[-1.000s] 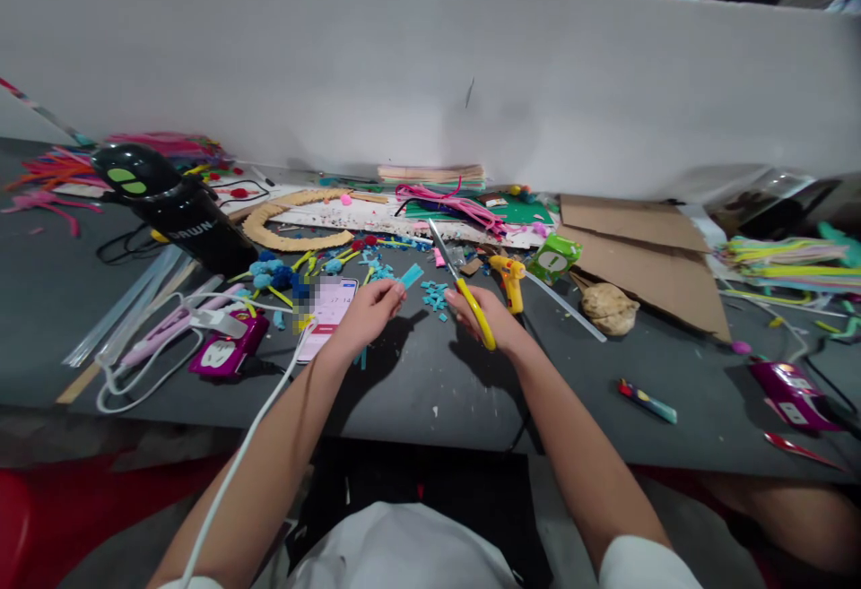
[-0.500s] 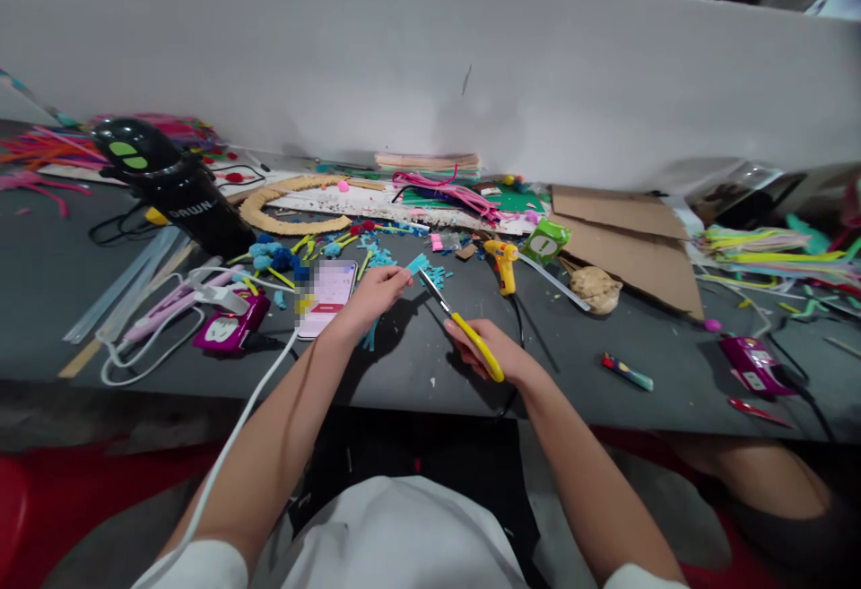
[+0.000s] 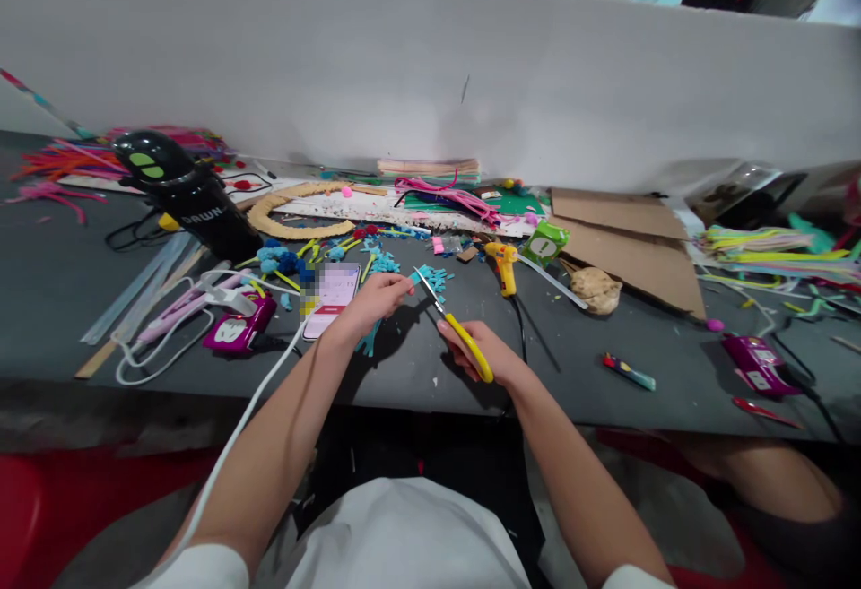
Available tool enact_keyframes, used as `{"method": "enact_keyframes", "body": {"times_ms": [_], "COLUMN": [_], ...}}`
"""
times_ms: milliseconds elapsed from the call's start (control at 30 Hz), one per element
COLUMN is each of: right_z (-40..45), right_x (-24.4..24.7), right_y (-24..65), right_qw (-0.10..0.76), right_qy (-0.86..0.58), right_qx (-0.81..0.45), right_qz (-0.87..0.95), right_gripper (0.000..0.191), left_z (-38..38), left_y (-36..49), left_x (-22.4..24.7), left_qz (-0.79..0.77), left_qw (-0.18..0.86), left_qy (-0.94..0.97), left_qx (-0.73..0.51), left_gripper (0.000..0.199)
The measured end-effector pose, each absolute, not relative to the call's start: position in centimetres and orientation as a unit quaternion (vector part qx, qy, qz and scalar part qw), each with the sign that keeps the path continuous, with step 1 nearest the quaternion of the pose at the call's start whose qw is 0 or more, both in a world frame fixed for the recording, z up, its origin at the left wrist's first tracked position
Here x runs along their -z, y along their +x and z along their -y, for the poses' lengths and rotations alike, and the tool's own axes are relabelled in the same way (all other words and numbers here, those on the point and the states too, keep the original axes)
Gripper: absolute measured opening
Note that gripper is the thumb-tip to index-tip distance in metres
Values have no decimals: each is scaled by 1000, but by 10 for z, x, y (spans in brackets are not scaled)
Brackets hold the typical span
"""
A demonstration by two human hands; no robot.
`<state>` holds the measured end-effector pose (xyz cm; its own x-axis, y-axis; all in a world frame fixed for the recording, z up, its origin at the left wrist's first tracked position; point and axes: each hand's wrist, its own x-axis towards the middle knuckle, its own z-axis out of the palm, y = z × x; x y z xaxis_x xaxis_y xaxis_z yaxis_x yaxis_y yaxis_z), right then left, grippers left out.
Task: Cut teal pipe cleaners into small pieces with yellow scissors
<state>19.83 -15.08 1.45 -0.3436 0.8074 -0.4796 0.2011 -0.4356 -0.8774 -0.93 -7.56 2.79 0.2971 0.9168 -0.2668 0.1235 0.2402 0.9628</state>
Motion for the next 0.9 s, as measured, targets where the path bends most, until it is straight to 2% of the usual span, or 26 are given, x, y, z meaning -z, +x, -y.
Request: {"method": "enact_keyframes", "body": {"times_ms": [167, 367, 500, 900], "right_z": [151, 139, 133, 126], "right_x": [-17, -17, -16, -14], "right_y": [198, 205, 207, 209], "right_qw": [202, 159, 135, 113], "right_qy": [-530, -544, -541, -535], "right_qx": [-665, -648, -631, -646], "right_qz": [486, 510, 539, 533], "right_gripper": [59, 64, 67, 59], "left_z": [75, 51, 45, 43], "left_y": [-10, -3, 0, 2], "left_x": [-29, -19, -16, -6], "left_qz": [-498, -535, -535, -552], "left_qw": [638, 683, 699, 692], "left_qy": [499, 453, 433, 426], "left_qx": [-310, -207, -195, -185], "left_gripper": [25, 19, 17, 13]}}
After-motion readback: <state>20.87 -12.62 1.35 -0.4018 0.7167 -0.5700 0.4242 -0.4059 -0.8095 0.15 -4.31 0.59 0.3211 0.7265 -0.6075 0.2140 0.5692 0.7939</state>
